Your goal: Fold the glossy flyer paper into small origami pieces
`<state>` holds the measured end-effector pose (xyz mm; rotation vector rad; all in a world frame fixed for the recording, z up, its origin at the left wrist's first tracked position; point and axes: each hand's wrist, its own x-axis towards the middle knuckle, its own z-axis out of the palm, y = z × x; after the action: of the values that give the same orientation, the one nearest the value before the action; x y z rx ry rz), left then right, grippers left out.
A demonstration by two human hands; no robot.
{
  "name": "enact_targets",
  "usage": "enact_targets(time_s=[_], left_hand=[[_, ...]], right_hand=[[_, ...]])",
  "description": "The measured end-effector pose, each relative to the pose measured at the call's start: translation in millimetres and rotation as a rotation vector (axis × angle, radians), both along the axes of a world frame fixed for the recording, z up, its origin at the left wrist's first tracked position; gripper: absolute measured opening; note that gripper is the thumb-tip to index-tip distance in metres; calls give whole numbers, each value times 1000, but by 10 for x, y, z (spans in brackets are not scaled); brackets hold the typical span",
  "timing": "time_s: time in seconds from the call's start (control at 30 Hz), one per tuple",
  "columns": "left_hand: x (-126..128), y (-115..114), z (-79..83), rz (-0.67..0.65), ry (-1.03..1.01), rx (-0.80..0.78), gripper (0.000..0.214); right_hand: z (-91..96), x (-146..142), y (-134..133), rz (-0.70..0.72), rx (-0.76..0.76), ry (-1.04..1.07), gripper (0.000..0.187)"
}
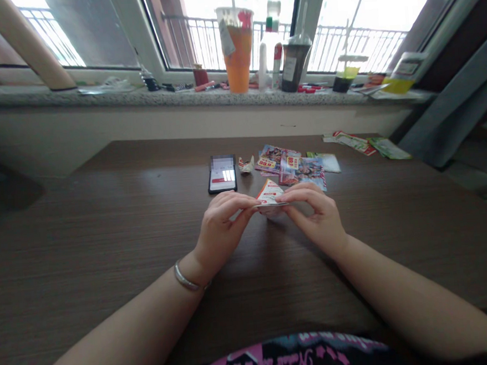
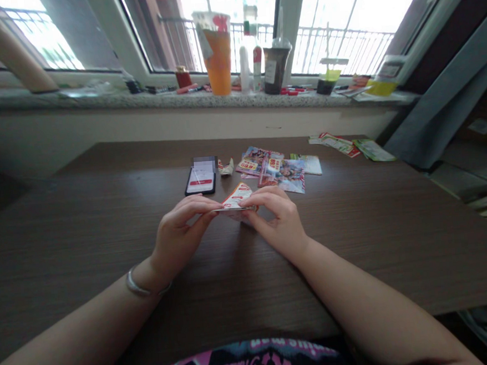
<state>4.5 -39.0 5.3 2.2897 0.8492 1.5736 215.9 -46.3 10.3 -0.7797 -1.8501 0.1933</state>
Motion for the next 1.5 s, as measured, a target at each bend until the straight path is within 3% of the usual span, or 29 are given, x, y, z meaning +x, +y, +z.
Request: enact_targets(time_s=[0.57, 0.8, 1.07, 1.3, 1.5], left_hand=[[6, -3, -13, -10, 8, -45, 4], [39, -2, -12, 44, 81, 36, 4], [29, -5, -9, 30, 83, 13, 5], [35, 5, -16, 86, 190, 134, 2], [47, -10, 6, 99, 245, 175, 2]], right_hand=[[8, 1, -14, -18, 21, -7, 10], [50, -16, -34, -25, 70, -78, 11], [28, -38, -51, -51, -6, -51, 11], [30, -48, -16, -2, 43, -94, 9], [25, -96, -52, -6, -26, -101, 9]])
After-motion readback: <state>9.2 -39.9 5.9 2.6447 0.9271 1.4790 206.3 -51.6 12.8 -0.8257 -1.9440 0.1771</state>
